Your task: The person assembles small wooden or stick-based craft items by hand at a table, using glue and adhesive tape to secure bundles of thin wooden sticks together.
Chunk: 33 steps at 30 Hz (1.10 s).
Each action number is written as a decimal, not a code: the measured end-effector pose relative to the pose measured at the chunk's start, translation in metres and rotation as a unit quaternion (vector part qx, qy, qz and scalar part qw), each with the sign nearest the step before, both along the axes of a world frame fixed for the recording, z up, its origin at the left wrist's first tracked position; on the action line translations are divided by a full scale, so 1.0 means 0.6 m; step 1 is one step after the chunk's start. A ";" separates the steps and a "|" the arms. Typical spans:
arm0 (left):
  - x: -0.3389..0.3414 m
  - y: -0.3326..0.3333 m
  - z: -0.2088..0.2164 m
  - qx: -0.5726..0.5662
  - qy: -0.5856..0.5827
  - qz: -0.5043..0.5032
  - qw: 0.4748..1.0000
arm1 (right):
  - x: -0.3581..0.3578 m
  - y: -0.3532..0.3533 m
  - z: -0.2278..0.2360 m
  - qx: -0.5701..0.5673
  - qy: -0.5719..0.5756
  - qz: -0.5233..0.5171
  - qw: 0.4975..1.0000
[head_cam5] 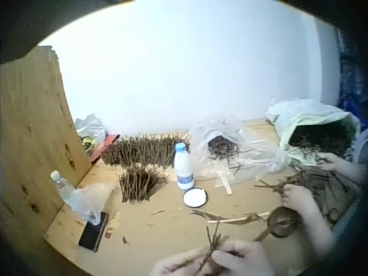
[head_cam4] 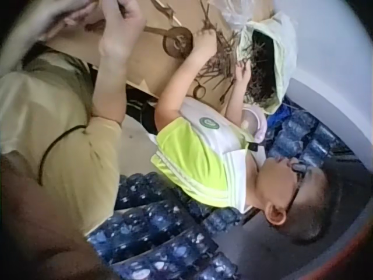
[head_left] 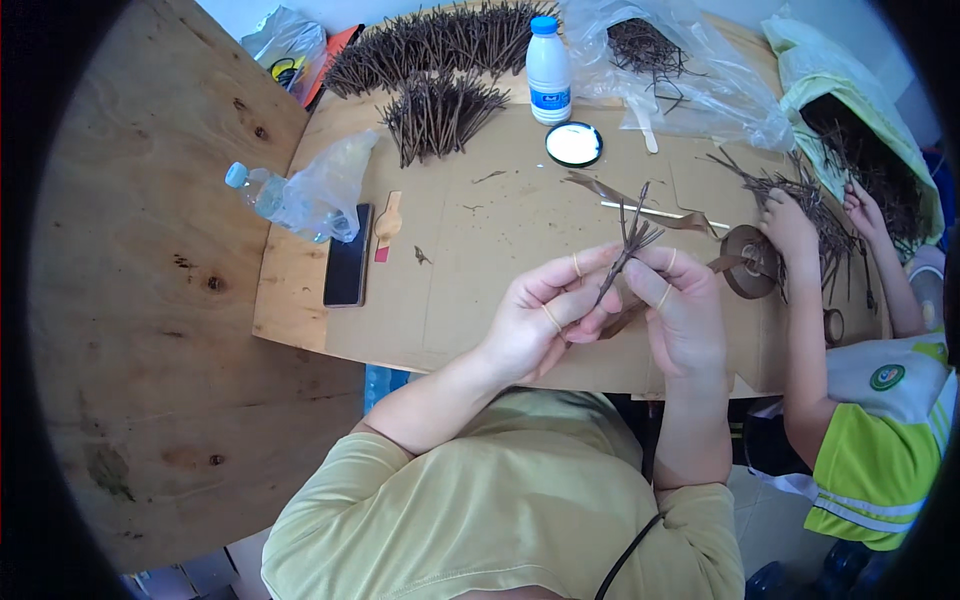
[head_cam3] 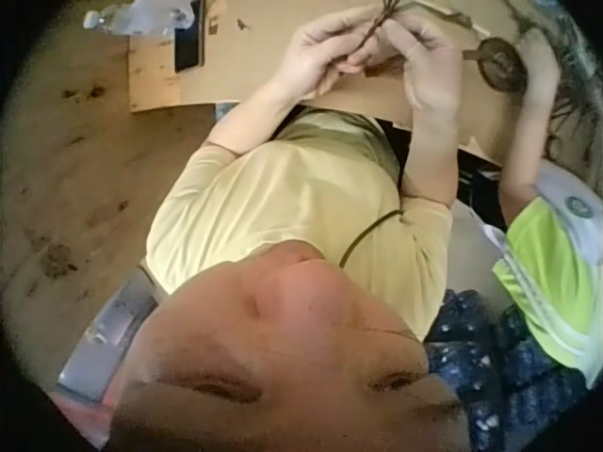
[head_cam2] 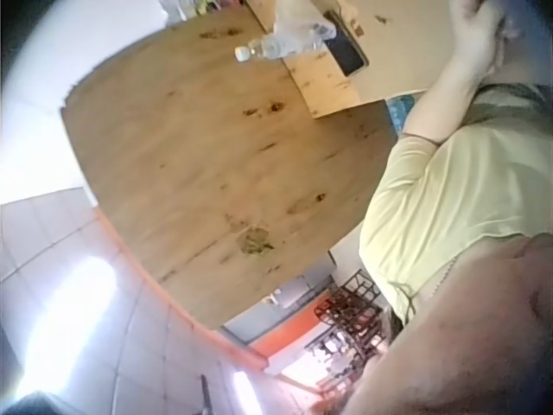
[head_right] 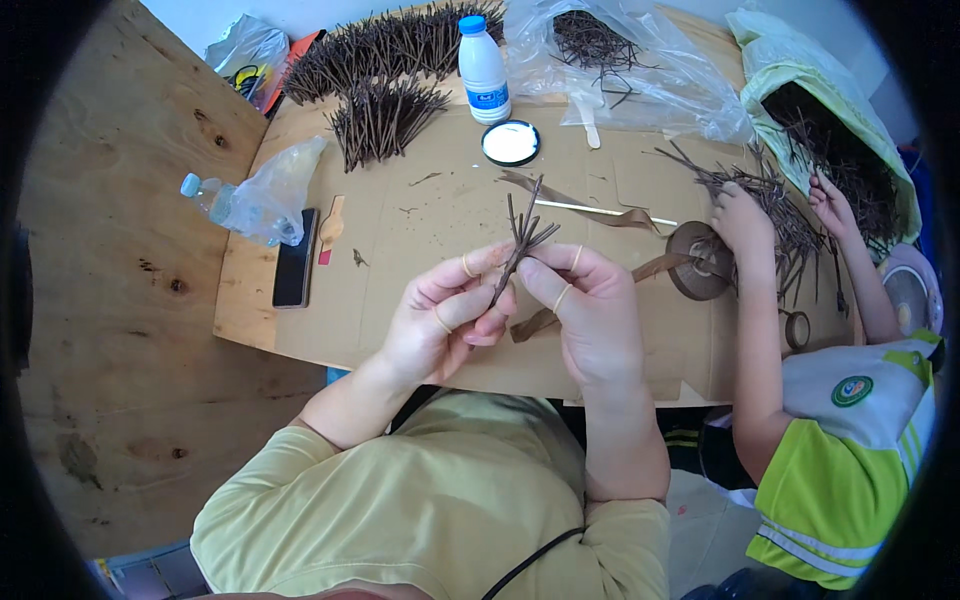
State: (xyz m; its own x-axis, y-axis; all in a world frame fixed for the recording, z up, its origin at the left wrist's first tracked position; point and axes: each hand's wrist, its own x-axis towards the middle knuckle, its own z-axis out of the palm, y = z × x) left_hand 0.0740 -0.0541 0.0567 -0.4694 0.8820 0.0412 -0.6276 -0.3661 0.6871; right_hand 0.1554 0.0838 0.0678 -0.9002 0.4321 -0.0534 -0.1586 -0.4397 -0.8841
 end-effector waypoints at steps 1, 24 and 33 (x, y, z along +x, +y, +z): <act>-0.001 -0.002 0.003 -0.015 0.008 0.006 1.000 | -0.001 -0.001 -0.004 -0.015 -0.006 0.001 1.000; -0.017 0.002 0.012 -0.081 -0.013 0.028 0.996 | -0.019 -0.014 -0.021 -0.035 0.042 0.003 0.998; -0.023 0.015 0.019 -0.144 0.231 0.142 0.952 | -0.015 -0.007 -0.010 0.097 -0.052 -0.035 0.993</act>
State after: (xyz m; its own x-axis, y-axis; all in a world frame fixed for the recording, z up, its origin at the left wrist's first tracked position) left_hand 0.0602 -0.0452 0.0683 -0.6810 0.7282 0.0765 -0.1384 -0.2306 0.9632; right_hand 0.1461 0.0795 0.0615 -0.8615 0.5049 -0.0532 -0.0869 -0.2499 -0.9644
